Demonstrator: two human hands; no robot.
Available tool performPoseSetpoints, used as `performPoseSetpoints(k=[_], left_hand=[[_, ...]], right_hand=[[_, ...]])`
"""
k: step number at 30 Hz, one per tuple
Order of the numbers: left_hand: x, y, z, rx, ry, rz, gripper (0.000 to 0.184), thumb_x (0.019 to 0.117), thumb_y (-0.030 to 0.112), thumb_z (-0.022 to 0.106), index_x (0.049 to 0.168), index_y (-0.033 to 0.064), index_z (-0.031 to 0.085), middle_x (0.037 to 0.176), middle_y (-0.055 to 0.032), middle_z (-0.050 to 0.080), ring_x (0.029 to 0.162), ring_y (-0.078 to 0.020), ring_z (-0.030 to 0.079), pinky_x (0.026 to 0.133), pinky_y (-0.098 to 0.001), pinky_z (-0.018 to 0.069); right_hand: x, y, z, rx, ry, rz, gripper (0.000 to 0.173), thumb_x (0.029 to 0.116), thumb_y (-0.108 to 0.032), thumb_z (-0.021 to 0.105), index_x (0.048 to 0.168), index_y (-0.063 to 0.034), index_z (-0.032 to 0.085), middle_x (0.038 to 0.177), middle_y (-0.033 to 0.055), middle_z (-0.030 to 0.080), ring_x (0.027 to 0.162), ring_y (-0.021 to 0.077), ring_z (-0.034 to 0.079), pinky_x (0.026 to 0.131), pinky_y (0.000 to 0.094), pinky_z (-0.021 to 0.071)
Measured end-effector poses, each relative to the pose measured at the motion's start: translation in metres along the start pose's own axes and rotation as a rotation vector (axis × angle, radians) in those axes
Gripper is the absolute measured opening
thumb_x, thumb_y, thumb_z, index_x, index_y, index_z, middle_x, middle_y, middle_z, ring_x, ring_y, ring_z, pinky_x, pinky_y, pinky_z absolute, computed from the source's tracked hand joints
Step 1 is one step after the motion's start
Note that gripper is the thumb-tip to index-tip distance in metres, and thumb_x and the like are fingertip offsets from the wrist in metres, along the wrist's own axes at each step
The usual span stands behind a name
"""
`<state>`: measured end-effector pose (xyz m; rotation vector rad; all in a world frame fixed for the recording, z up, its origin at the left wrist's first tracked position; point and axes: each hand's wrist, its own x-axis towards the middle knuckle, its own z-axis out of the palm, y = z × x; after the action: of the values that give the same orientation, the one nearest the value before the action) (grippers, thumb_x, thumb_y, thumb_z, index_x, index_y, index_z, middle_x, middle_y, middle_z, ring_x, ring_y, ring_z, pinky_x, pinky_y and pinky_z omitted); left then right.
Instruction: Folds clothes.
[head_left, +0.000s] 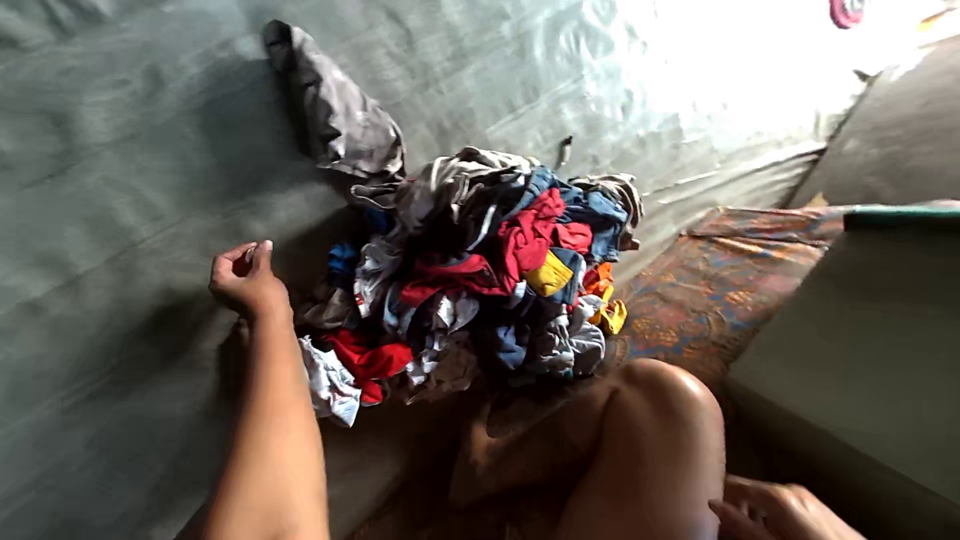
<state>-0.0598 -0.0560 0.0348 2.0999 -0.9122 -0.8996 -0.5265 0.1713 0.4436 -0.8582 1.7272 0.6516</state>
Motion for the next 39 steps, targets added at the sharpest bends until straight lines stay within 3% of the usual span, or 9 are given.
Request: performPoseSetpoints(k=[2, 6, 10, 14, 20, 24, 27, 35, 39], left_hand=[[-0.068, 0.058, 0.009, -0.185, -0.057, 0.095, 0.039, 0.0984, 0.021, 0.067, 0.123, -0.0078, 0.056, 0.113, -0.0095, 0.061, 0.099, -0.0065, 0.058, 0.091, -0.0249, 0.0488], [-0.281, 0.177, 0.020, -0.576, -0.544, 0.327, 0.018, 0.0866, 0.015, 0.080, 0.097, 0.0118, 0.067, 0.094, 0.0054, 0.070, 0.093, -0.0045, 0.068, 0.089, -0.0266, 0.0580], [-0.437, 0.217, -0.009, -0.379, -0.980, 0.762, 0.012, 0.0952, 0.030, 0.070, 0.089, 0.0205, 0.074, 0.088, 0.0014, 0.068, 0.104, -0.0141, 0.061, 0.104, -0.0326, 0.0380], [-0.492, 0.209, -0.030, -0.210, -1.132, 0.947, 0.014, 0.0935, 0.034, 0.070, 0.098, 0.0219, 0.076, 0.095, 0.0004, 0.071, 0.105, -0.0190, 0.063, 0.101, -0.0380, 0.0408], [-0.509, 0.177, -0.071, -0.053, -1.235, 0.891, 0.026, 0.0924, 0.036, 0.073, 0.112, 0.0195, 0.073, 0.120, -0.0081, 0.069, 0.115, -0.0250, 0.062, 0.097, -0.0420, 0.0505], [-0.476, 0.158, -0.110, 0.135, -1.131, 0.800, 0.023, 0.0941, 0.026, 0.069, 0.110, 0.0108, 0.075, 0.120, -0.0126, 0.069, 0.115, -0.0283, 0.062, 0.101, -0.0437, 0.0490], [-0.458, 0.155, -0.142, 0.207, -1.047, 0.759, 0.025, 0.0934, 0.021, 0.068, 0.110, 0.0030, 0.074, 0.119, -0.0175, 0.068, 0.114, -0.0293, 0.063, 0.100, -0.0421, 0.0503], [-0.468, 0.148, -0.191, 0.213, -0.995, 0.730, 0.022, 0.0932, 0.015, 0.066, 0.109, 0.0006, 0.072, 0.115, -0.0129, 0.070, 0.111, -0.0151, 0.065, 0.095, -0.0282, 0.0531], [-0.476, 0.137, -0.202, 0.224, -0.958, 0.699, 0.021, 0.0942, 0.015, 0.065, 0.111, 0.0031, 0.072, 0.116, -0.0115, 0.069, 0.109, -0.0165, 0.065, 0.094, -0.0309, 0.0539]], right_hand=[[0.006, -0.019, -0.002, 0.483, 0.070, -0.366, 0.024, 0.1052, -0.027, 0.054, 0.098, -0.0086, 0.068, 0.079, -0.0020, 0.069, 0.070, 0.0095, 0.068, 0.067, 0.0314, 0.0596], [0.033, -0.053, 0.044, 1.396, -0.116, -0.513, 0.046, 0.1049, -0.052, 0.046, 0.130, -0.0188, 0.065, 0.121, 0.0035, 0.071, 0.107, 0.0167, 0.070, 0.093, 0.0340, 0.0589], [0.005, -0.030, 0.075, 1.891, -0.137, -0.253, 0.043, 0.1072, -0.043, 0.039, 0.107, -0.0150, 0.071, 0.099, -0.0001, 0.074, 0.094, 0.0065, 0.070, 0.086, 0.0258, 0.0578], [-0.029, 0.031, 0.110, 2.025, -0.143, -0.087, 0.040, 0.1076, -0.028, 0.035, 0.089, -0.0156, 0.068, 0.078, -0.0027, 0.068, 0.069, 0.0023, 0.064, 0.066, 0.0191, 0.0554], [-0.038, 0.115, 0.179, 1.453, 0.425, -0.006, 0.028, 0.1091, -0.013, 0.036, 0.106, -0.0022, 0.062, 0.090, 0.0027, 0.068, 0.077, 0.0097, 0.067, 0.073, 0.0266, 0.0592], [-0.029, 0.134, 0.235, 0.694, 0.365, 0.036, 0.036, 0.1069, -0.012, 0.046, 0.136, 0.0059, 0.056, 0.137, 0.0251, 0.059, 0.128, 0.0333, 0.059, 0.111, 0.0465, 0.0453], [-0.022, 0.124, 0.269, 0.613, 0.478, -0.015, 0.036, 0.1049, -0.008, 0.047, 0.133, 0.0090, 0.060, 0.143, 0.0322, 0.053, 0.138, 0.0418, 0.049, 0.118, 0.0483, 0.0372], [-0.019, 0.147, 0.267, 0.425, 0.793, -0.025, 0.033, 0.0996, -0.020, 0.062, 0.127, -0.0024, 0.069, 0.129, 0.0275, 0.064, 0.116, 0.0448, 0.065, 0.096, 0.0601, 0.0533], [0.003, 0.176, 0.238, 0.489, 0.865, 0.063, 0.068, 0.1024, -0.048, 0.053, 0.151, -0.0006, 0.047, 0.153, 0.0330, 0.041, 0.142, 0.0518, 0.038, 0.119, 0.0621, 0.0307]])
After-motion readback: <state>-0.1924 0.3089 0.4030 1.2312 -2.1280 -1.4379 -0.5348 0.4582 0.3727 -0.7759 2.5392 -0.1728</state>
